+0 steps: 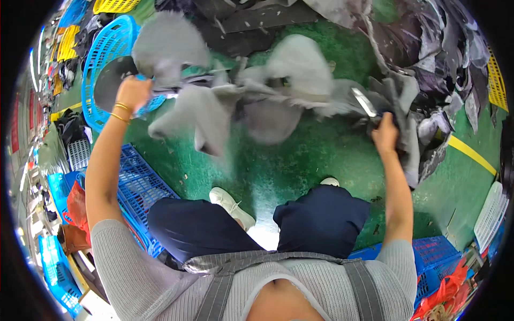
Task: Cutting out foam shoe components using scissors on a factory floor.
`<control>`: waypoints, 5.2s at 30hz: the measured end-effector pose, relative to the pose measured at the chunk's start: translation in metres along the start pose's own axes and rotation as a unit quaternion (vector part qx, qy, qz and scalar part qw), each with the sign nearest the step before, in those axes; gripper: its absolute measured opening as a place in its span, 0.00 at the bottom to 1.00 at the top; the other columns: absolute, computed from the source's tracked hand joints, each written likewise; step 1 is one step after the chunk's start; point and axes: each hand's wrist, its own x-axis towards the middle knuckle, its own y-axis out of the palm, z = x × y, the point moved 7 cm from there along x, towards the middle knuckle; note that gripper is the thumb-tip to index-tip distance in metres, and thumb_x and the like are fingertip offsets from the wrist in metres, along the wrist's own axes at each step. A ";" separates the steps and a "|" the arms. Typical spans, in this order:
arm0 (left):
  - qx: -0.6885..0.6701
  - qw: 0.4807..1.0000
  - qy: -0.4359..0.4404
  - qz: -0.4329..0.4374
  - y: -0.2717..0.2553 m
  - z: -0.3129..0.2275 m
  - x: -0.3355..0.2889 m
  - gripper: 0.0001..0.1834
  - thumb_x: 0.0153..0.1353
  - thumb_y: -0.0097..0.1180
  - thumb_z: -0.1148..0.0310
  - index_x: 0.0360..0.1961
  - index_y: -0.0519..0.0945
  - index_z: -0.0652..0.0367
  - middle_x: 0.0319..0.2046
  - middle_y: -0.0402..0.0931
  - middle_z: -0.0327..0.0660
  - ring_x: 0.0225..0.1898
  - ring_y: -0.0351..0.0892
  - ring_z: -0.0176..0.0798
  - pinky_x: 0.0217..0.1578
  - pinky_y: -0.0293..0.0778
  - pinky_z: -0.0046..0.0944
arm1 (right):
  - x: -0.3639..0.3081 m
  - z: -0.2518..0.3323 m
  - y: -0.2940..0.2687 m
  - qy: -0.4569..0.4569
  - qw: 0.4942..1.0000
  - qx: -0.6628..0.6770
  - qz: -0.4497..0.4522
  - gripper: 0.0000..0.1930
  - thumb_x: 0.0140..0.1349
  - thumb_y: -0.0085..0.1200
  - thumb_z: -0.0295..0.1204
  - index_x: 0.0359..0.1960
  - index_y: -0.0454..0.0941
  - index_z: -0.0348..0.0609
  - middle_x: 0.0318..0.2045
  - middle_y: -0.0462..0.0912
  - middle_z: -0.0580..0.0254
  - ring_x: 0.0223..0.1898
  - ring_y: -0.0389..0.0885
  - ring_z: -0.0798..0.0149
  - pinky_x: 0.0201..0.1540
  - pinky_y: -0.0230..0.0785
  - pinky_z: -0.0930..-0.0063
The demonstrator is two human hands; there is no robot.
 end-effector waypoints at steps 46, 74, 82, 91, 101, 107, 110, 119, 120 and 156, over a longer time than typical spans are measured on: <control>-0.257 0.964 -0.051 0.048 0.051 -0.128 -0.059 0.14 0.41 0.59 0.70 0.32 0.74 0.56 0.39 0.73 0.41 0.53 0.65 0.52 0.49 0.64 0.52 | -0.129 -0.006 -0.033 -0.006 0.975 -0.007 0.223 0.43 0.27 0.74 0.31 0.51 0.65 0.37 0.42 0.75 0.44 0.45 0.73 0.42 0.47 0.67 0.58; -0.465 0.805 -0.198 -0.311 0.004 -0.199 0.045 0.13 0.48 0.56 0.75 0.37 0.73 0.60 0.35 0.70 0.47 0.39 0.69 0.52 0.40 0.67 0.45 | 0.123 -0.089 -0.180 -0.025 0.907 -0.407 0.107 0.21 0.51 0.58 0.37 0.39 0.60 0.43 0.33 0.79 0.43 0.38 0.76 0.38 0.37 0.67 0.50; -0.472 0.830 -0.297 0.019 0.052 -0.306 -0.013 0.31 0.42 0.68 0.52 0.40 0.69 0.61 0.38 0.73 0.46 0.43 0.71 0.51 0.42 0.67 0.47 | -0.035 0.194 -0.012 -0.098 0.965 0.057 0.237 0.25 0.44 0.62 0.29 0.43 0.63 0.39 0.36 0.76 0.39 0.37 0.77 0.38 0.39 0.71 0.53; -0.688 0.643 -0.318 0.115 0.068 -0.278 -0.069 0.15 0.45 0.67 0.67 0.31 0.79 0.64 0.27 0.80 0.43 0.30 0.79 0.38 0.36 0.74 0.36 | -0.175 0.291 0.102 -0.050 0.637 0.438 0.633 0.28 0.58 0.54 0.51 0.53 0.65 0.48 0.29 0.71 0.63 0.24 0.69 0.68 0.29 0.64 0.73; -0.762 0.529 -0.366 0.074 0.040 -0.278 -0.081 0.13 0.50 0.64 0.70 0.36 0.81 0.65 0.29 0.81 0.39 0.28 0.77 0.27 0.33 0.73 0.28 | -0.187 0.318 0.088 -0.105 0.714 0.341 0.603 0.34 0.58 0.48 0.56 0.50 0.63 0.35 0.34 0.78 0.39 0.37 0.79 0.42 0.40 0.68 0.57; -0.843 0.390 -0.360 0.087 0.026 -0.285 -0.080 0.12 0.53 0.62 0.72 0.37 0.80 0.68 0.30 0.80 0.36 0.30 0.75 0.25 0.32 0.72 0.26 | -0.187 0.320 0.088 -0.096 0.713 0.384 0.579 0.33 0.59 0.49 0.55 0.51 0.62 0.36 0.30 0.78 0.42 0.35 0.79 0.45 0.39 0.68 0.60; -0.855 0.362 -0.363 0.082 0.022 -0.282 -0.080 0.11 0.54 0.61 0.72 0.37 0.80 0.68 0.30 0.79 0.36 0.30 0.75 0.25 0.32 0.71 0.26 | -0.183 0.329 0.083 -0.130 0.716 0.405 0.553 0.33 0.59 0.49 0.55 0.51 0.61 0.37 0.29 0.77 0.44 0.34 0.78 0.47 0.39 0.68 0.60; -0.841 0.413 -0.346 0.059 0.014 -0.268 -0.076 0.11 0.54 0.62 0.72 0.38 0.80 0.66 0.30 0.79 0.34 0.30 0.74 0.24 0.32 0.71 0.25 | -0.195 0.329 0.081 0.099 0.366 0.636 0.672 0.25 0.67 0.33 0.55 0.50 0.64 0.48 0.21 0.70 0.67 0.17 0.68 0.76 0.20 0.60 0.82; -0.837 0.423 -0.343 0.057 0.013 -0.265 -0.075 0.11 0.54 0.62 0.72 0.38 0.80 0.66 0.30 0.79 0.34 0.30 0.74 0.24 0.33 0.71 0.26 | -0.193 0.327 0.080 0.073 0.393 0.624 0.671 0.24 0.68 0.33 0.53 0.51 0.64 0.48 0.22 0.71 0.66 0.18 0.69 0.76 0.21 0.61 0.83; -0.626 0.763 -0.163 -0.012 -0.027 -0.239 -0.037 0.09 0.41 0.59 0.77 0.23 0.71 0.65 0.37 0.77 0.48 0.27 0.76 0.47 0.29 0.73 0.38 | -0.157 0.257 0.082 0.033 0.615 0.498 0.610 0.24 0.66 0.39 0.52 0.48 0.67 0.44 0.20 0.68 0.69 0.18 0.66 0.76 0.20 0.59 0.81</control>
